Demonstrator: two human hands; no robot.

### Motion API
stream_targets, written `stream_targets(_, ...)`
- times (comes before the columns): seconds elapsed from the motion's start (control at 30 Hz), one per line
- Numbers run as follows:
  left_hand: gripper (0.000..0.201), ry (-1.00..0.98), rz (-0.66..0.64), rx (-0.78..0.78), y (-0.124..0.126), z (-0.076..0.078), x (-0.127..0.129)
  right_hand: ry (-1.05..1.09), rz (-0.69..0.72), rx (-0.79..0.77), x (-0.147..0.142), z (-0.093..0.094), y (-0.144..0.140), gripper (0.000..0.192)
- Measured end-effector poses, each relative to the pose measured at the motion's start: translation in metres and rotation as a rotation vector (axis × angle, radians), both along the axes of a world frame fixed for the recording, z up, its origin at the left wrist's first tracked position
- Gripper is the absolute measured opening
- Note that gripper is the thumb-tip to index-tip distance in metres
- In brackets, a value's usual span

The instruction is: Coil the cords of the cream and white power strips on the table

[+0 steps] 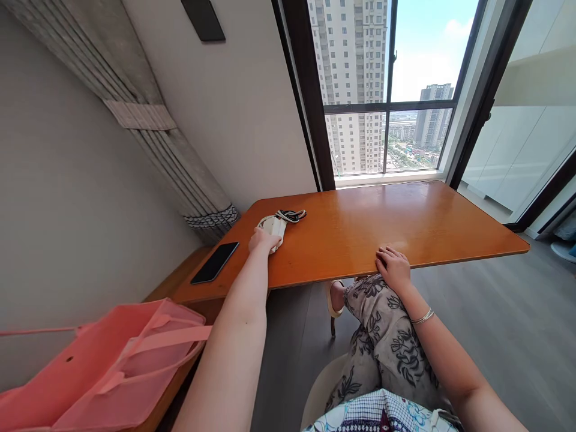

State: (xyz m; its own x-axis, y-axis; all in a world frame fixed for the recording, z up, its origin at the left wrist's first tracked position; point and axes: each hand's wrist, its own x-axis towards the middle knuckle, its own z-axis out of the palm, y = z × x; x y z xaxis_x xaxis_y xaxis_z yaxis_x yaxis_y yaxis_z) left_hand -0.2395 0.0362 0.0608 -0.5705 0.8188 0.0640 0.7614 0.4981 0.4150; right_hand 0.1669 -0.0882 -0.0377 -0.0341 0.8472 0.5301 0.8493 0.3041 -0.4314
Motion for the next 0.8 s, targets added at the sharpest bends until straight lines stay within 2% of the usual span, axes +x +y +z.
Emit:
stream_targets(0.1,0.085,-0.026,0.032,-0.026,-0.003,0.000,0.008,0.003,0.007,0.003,0.000,0.000,0.001,0.028)
stream_targets(0.27,0.087,-0.076,-0.035,0.042,-0.004,-0.004,0.025,0.001,0.000,-0.028,-0.001,0.003,0.000,0.028)
stream_targets(0.5,0.078,-0.164,-0.235,0.122,-0.015,-0.010,0.073,0.083,0.047,-0.069,0.004,0.003,0.005,0.028)
stream_targets(0.57,0.077,-0.199,-0.323,0.122,-0.022,-0.013,0.088,0.189,0.081,-0.121,0.009,0.002,0.014,0.033)
stream_targets(0.67,0.080,-0.237,-0.477,0.123,-0.031,-0.018,0.107,0.455,0.136,-0.219,0.016,0.002,0.035,0.050)
stream_targets(0.8,0.086,-0.259,-0.631,0.103,-0.040,-0.023,0.124,0.764,0.189,-0.283,0.018,0.010,0.069,0.072)
